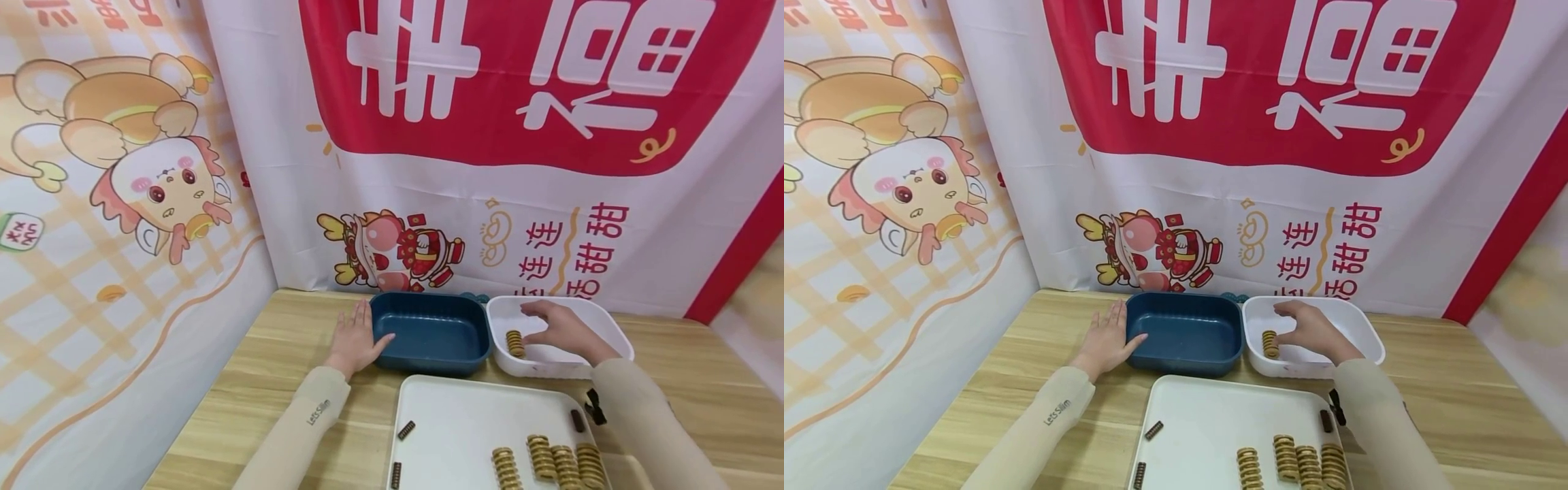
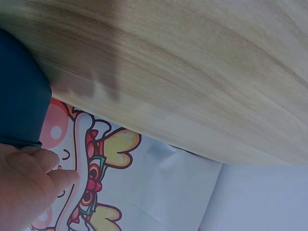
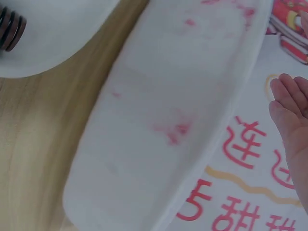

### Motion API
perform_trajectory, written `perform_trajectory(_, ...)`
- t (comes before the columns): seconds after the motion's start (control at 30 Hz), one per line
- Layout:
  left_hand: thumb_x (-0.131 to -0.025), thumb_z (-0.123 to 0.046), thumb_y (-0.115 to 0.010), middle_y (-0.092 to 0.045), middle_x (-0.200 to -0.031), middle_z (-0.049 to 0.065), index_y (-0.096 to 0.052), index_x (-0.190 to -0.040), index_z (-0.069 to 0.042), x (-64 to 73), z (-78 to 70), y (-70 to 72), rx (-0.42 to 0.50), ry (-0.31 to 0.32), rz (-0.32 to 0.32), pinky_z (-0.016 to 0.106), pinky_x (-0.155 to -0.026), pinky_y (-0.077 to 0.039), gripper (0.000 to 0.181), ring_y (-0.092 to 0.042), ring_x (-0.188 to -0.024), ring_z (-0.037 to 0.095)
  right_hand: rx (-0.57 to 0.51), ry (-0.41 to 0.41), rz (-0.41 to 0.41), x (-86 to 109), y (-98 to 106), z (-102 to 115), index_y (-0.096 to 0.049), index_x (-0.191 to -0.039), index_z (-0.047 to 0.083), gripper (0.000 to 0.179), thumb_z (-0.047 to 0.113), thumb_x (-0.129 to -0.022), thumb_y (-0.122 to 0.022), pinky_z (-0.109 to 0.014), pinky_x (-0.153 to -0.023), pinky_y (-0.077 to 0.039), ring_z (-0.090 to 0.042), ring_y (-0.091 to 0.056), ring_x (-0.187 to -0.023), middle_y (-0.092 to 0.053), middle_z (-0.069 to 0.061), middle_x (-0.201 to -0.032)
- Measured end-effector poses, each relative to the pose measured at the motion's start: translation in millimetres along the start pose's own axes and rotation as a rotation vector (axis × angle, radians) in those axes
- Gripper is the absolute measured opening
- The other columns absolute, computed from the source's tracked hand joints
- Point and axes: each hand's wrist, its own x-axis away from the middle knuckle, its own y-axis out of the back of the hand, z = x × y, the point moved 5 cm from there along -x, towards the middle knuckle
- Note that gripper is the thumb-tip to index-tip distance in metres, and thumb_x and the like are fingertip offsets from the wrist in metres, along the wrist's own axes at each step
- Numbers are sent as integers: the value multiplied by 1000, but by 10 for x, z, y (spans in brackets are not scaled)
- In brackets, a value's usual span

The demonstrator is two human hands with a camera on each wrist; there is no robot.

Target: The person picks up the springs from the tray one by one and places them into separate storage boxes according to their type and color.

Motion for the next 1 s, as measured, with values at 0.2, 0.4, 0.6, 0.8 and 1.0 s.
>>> perform_trajectory(0.2,-95,-61,-37,-23,-153,23,-24,-146,10,-14,16,-18,10,7,5,55,-111,-18,89,-20,-142,33,-32,95,-38,133,29,251,-55,-127,-3,66,24,-74,-83,-56,-98,-38,-42,-50,-119,-58,-22,-125)
perform_trajectory(0.4,-95,-62,-36,-23,-153,23,-23,-146,11,-24,15,-34,13,0,10,55,-111,-18,89,-20,-142,33,33,200,-22,371,-77,545,-57,-127,1,66,25,-72,-84,-56,-95,-41,-38,-53,-116,-60,-15,-124)
perform_trajectory(0.6,-95,-62,-35,-23,-152,24,-23,-146,11,-24,18,-15,27,-1,12,55,-111,-17,90,-20,-142,34,57,292,62,643,-248,798,-58,-127,6,65,37,-74,-81,-52,-93,-44,-33,-55,-115,-59,-10,-125)
perform_trajectory(0.8,-95,-61,-36,-23,-152,24,-23,-145,11,-33,28,-21,32,3,11,55,-111,-17,89,-20,-142,34,80,351,109,839,-406,959,-60,-124,8,59,37,-76,-79,-47,-89,-48,-28,-57,-111,-61,-9,-122)
perform_trajectory(1.0,-95,-61,-36,-23,-152,24,-24,-145,12,-30,25,-28,36,3,12,56,-111,-16,89,-20,-142,35,104,344,161,993,-571,991,-60,-122,8,55,26,-75,-82,-40,-84,-52,-23,-58,-107,-61,-5,-120)
